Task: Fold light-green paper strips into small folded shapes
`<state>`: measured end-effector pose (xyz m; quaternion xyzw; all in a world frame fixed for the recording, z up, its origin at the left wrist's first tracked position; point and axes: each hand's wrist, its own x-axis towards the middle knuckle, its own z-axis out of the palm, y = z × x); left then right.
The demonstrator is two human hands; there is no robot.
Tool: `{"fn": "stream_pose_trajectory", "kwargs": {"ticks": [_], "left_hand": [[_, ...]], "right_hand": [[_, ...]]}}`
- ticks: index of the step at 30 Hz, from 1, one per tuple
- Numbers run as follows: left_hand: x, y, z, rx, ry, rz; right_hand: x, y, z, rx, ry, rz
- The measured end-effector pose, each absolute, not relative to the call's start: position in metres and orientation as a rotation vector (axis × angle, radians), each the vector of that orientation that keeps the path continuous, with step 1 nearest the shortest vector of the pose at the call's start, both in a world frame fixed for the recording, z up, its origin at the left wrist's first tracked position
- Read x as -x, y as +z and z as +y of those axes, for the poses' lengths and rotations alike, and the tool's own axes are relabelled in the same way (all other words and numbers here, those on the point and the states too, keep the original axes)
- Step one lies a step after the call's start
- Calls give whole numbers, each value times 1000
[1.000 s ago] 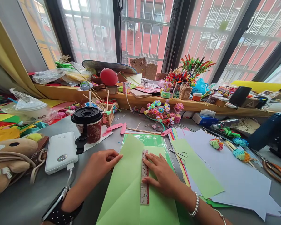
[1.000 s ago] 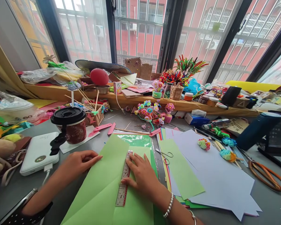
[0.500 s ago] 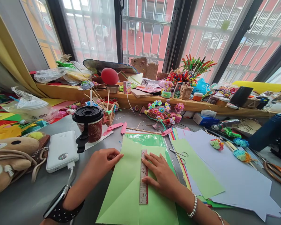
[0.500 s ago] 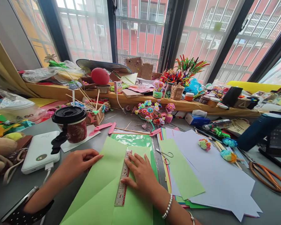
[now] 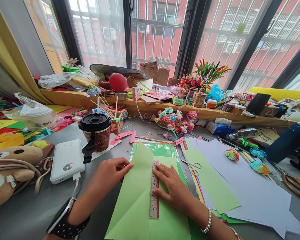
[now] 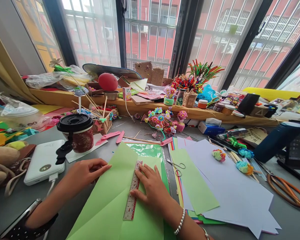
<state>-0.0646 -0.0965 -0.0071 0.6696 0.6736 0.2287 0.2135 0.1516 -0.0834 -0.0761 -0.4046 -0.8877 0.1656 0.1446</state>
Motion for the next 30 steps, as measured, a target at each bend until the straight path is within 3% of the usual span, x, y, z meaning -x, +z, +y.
{"fn": "stream_pose_trajectory", "kwargs": {"ticks": [13, 30], "left_hand": [[54, 5, -92, -1970, 604, 1855], [-8, 33, -91, -2461, 63, 2024]], "right_hand": [[-150, -73, -83, 1174, 495, -2574], [-149, -69, -84, 1179, 518, -2553]]}}
